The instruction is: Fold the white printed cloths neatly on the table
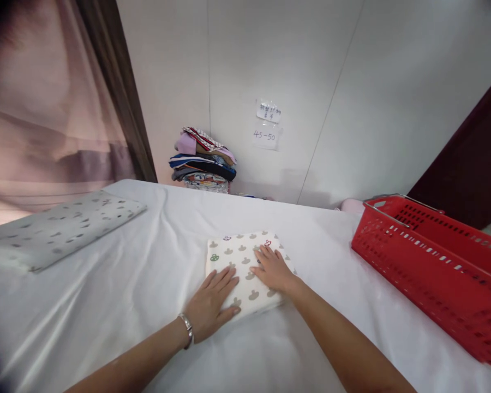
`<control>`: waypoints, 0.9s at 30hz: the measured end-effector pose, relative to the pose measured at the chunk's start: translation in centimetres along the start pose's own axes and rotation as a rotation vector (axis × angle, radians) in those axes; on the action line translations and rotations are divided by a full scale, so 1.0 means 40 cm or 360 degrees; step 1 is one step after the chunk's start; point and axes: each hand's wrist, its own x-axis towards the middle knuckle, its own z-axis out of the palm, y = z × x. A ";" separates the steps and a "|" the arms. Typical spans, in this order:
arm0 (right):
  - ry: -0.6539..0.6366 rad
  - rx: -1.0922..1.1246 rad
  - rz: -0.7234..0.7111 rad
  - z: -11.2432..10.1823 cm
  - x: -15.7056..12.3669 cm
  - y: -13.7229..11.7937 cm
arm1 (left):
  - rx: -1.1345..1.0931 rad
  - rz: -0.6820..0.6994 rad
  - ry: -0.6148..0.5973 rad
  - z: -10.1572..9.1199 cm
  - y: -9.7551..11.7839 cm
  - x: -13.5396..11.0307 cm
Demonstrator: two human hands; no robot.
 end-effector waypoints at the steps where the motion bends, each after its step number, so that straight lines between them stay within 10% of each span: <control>1: 0.0015 0.0001 0.0009 -0.008 0.009 0.000 | -0.0011 -0.0003 -0.0005 0.000 0.001 0.001; 13: 0.0048 -0.0106 0.0029 0.035 0.160 -0.007 | -0.0091 -0.0059 0.0010 0.012 0.013 -0.007; 27: 0.0169 -0.0028 0.0438 0.015 -0.010 0.042 | -0.0211 -0.0075 0.0021 0.011 0.012 -0.013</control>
